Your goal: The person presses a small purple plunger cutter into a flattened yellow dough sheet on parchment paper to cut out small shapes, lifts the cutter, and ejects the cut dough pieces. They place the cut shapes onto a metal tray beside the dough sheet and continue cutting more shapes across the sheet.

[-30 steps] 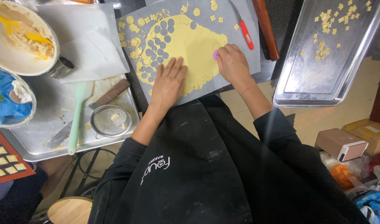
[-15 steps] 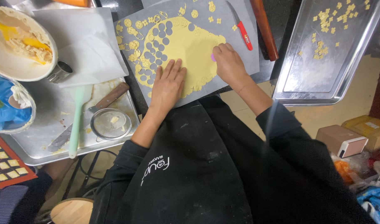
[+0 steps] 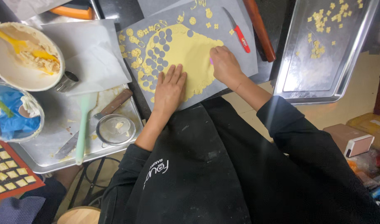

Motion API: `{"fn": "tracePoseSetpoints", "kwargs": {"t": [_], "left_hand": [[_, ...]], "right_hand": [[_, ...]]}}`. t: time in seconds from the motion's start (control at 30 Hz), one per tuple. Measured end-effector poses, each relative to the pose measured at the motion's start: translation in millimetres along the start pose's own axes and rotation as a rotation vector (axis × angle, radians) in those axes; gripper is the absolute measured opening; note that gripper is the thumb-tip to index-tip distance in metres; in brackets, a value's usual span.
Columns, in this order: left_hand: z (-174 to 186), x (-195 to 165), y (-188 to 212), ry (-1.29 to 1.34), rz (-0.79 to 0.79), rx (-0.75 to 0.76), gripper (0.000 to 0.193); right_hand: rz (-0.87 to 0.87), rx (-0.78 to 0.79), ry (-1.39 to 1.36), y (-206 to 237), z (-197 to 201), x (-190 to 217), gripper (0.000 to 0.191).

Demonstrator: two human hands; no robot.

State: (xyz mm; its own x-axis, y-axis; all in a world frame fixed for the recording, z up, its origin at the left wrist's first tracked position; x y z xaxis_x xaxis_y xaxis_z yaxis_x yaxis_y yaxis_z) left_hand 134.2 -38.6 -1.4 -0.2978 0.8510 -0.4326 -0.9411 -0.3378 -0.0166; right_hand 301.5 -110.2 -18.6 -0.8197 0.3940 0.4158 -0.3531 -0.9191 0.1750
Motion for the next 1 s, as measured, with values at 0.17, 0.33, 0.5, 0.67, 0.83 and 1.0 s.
{"fn": "tracePoseSetpoints", "kwargs": {"t": [0.17, 0.33, 0.5, 0.67, 0.83, 1.0], "left_hand": [[-3.5, -0.7, 2.6, -0.024, 0.008, 0.004, 0.036], [-6.0, -7.7, 9.6, 0.006, 0.009, 0.03, 0.041], [-6.9, -8.6, 5.6, 0.017, 0.014, 0.059, 0.041], [-7.8, -11.5, 3.6, 0.041, 0.025, 0.062, 0.041], [-9.4, -15.9, 0.9, 0.053, 0.026, 0.071, 0.042], [-8.5, -15.6, -0.6, 0.053, 0.038, 0.082, 0.043]], "right_hand": [[0.037, -0.026, 0.022, 4.2, 2.2, 6.4, 0.015], [-0.004, -0.04, -0.12, 16.1, 18.2, -4.9, 0.01], [-0.173, -0.205, -0.401, 43.9, 40.9, -41.6, 0.012], [-0.46, -0.265, -1.115, 72.5, 10.4, -95.7, 0.007], [-0.475, -0.301, -1.378, 91.1, -9.6, -112.8, 0.005], [-0.421, -0.324, -1.217, 85.9, -0.8, -107.8, 0.009]]}}
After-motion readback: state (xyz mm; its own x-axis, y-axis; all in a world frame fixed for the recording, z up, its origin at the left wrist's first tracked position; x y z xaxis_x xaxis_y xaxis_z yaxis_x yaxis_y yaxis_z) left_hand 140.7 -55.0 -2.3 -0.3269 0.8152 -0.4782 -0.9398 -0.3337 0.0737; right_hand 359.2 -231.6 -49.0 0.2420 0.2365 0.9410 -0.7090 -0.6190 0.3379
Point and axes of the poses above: each hand's wrist, its own y-axis away from the middle knuckle, its own z-axis out of the back of the hand, x = y × z, the point moved 9 cm from there along -y, towards the middle knuckle, and after that the axes turned 1 degree about z, right-handed, at the moved point
